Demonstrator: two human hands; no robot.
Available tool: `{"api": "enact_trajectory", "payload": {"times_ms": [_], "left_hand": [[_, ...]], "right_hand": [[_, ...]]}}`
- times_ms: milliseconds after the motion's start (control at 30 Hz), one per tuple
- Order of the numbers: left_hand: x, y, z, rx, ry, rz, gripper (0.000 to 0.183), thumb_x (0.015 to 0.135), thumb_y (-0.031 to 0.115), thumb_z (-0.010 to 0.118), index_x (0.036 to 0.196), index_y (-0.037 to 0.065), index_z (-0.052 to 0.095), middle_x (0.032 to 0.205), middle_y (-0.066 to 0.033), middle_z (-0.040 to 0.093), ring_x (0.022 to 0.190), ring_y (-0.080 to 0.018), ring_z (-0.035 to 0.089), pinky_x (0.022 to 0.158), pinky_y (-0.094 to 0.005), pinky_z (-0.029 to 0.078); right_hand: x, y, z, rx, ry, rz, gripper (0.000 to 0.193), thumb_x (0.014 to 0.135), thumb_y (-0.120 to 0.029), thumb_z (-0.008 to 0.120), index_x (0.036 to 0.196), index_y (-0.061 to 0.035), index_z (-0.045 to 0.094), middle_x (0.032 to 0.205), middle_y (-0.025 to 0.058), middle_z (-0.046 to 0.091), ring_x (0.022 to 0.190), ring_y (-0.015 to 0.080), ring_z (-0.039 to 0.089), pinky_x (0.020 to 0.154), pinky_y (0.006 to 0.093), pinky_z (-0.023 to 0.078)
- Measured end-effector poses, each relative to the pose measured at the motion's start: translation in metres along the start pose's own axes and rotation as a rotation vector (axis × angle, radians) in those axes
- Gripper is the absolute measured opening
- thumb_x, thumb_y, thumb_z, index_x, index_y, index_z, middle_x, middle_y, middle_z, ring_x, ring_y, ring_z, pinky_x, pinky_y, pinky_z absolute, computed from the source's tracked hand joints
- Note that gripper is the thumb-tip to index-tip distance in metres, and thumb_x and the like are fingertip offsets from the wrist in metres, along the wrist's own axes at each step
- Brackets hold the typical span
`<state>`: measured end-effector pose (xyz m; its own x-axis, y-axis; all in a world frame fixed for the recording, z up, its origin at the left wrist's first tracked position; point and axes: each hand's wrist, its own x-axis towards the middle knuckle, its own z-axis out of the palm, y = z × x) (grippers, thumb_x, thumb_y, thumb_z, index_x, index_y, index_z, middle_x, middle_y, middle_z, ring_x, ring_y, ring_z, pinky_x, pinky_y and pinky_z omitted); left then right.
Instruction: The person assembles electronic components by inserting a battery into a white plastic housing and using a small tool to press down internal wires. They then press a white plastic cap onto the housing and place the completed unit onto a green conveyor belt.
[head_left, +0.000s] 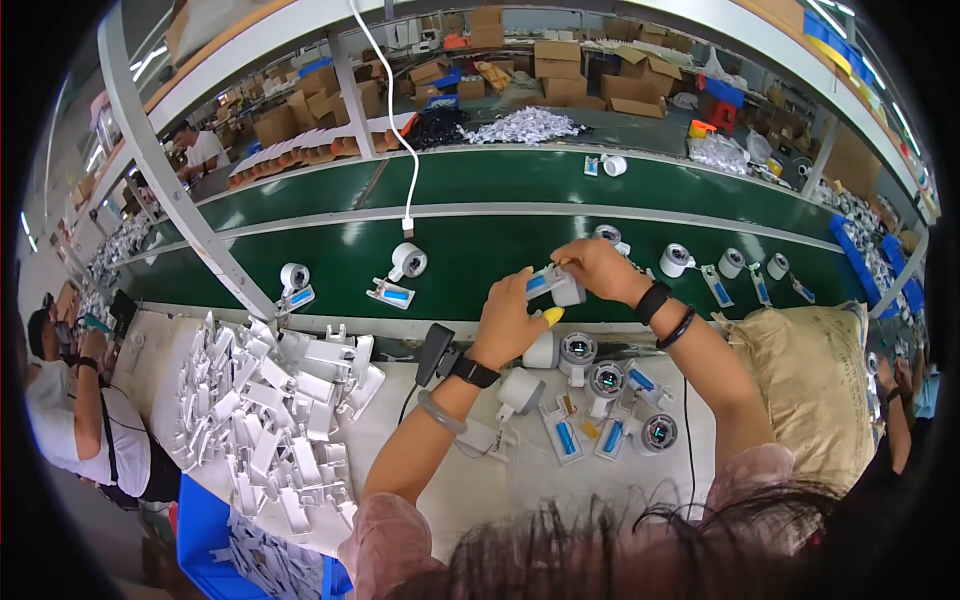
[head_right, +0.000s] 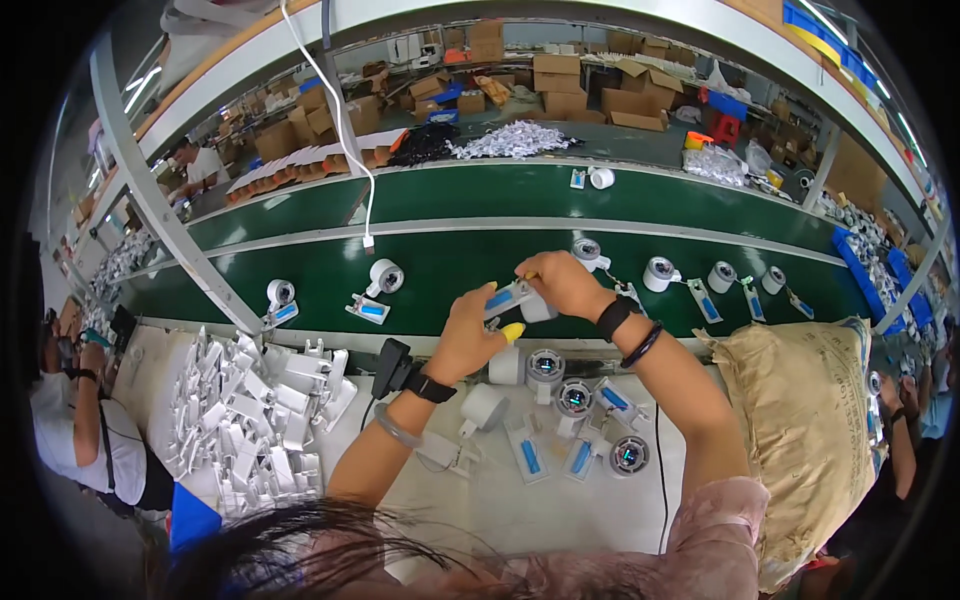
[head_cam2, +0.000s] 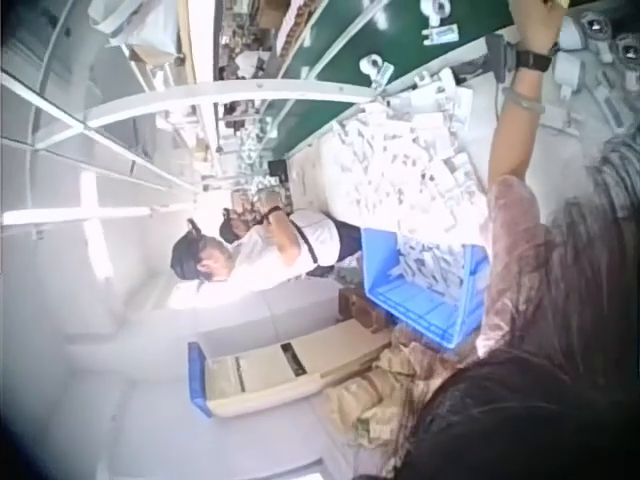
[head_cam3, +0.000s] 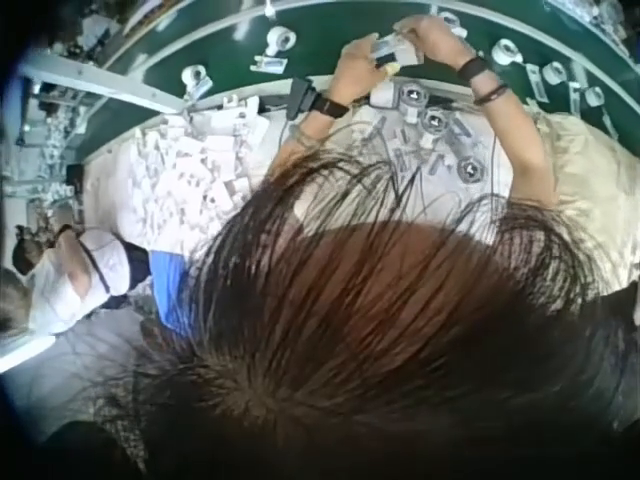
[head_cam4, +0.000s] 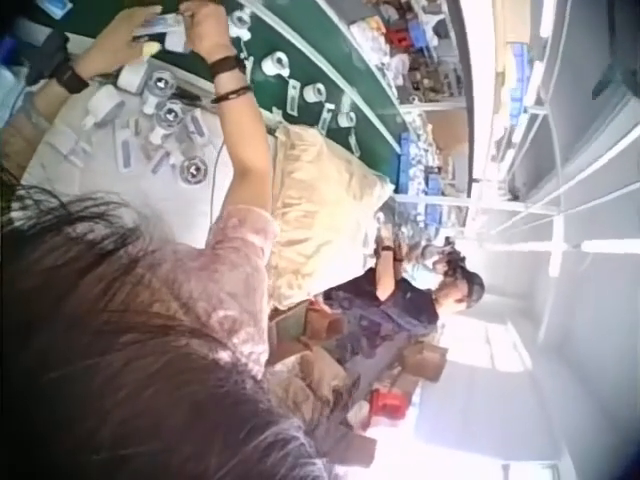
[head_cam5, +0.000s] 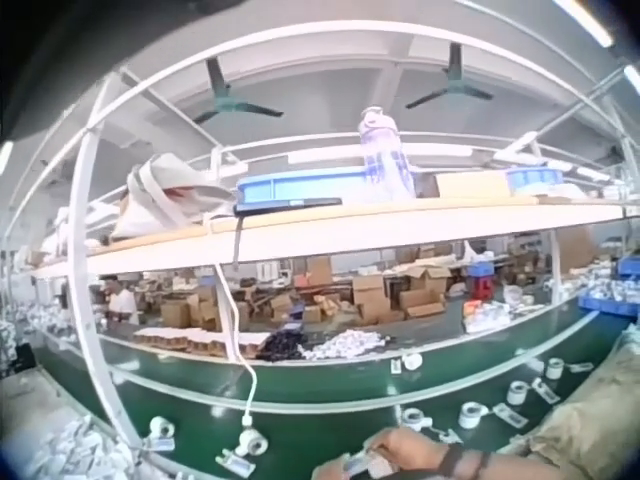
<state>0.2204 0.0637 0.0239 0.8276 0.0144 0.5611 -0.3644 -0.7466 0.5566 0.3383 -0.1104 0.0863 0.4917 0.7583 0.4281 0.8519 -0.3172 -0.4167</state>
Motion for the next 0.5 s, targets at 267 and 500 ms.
{"api": "enact_trajectory", "payload": {"times_ms": [267,500], "left_hand": [[-0.005,0.038,0.027,0.232,-0.159,0.000,0.059,0.073,0.022,0.072,0.125,0.003,0.052,0.102,-0.0140,0.065,0.098,-0.0336,0.060,0.089,-0.0462,0.042],[-0.007,0.052,0.055,0.279,-0.324,-0.005,0.034,0.075,0.027,0.069,0.103,0.008,0.063,0.086,-0.0145,0.068,0.082,-0.0332,0.065,0.078,-0.0503,0.046]], "right_hand": [[-0.065,-0.016,-0.026,0.138,-0.026,0.015,0.017,0.075,0.002,0.067,0.092,0.0009,0.068,0.084,0.0152,0.068,0.077,0.0308,0.066,0.070,0.0353,0.054],[-0.090,-0.025,-0.066,-0.074,-0.106,-0.007,0.017,0.078,-0.012,0.071,0.091,-0.0009,0.067,0.087,0.0135,0.068,0.083,0.0322,0.065,0.073,0.0397,0.051]]}}
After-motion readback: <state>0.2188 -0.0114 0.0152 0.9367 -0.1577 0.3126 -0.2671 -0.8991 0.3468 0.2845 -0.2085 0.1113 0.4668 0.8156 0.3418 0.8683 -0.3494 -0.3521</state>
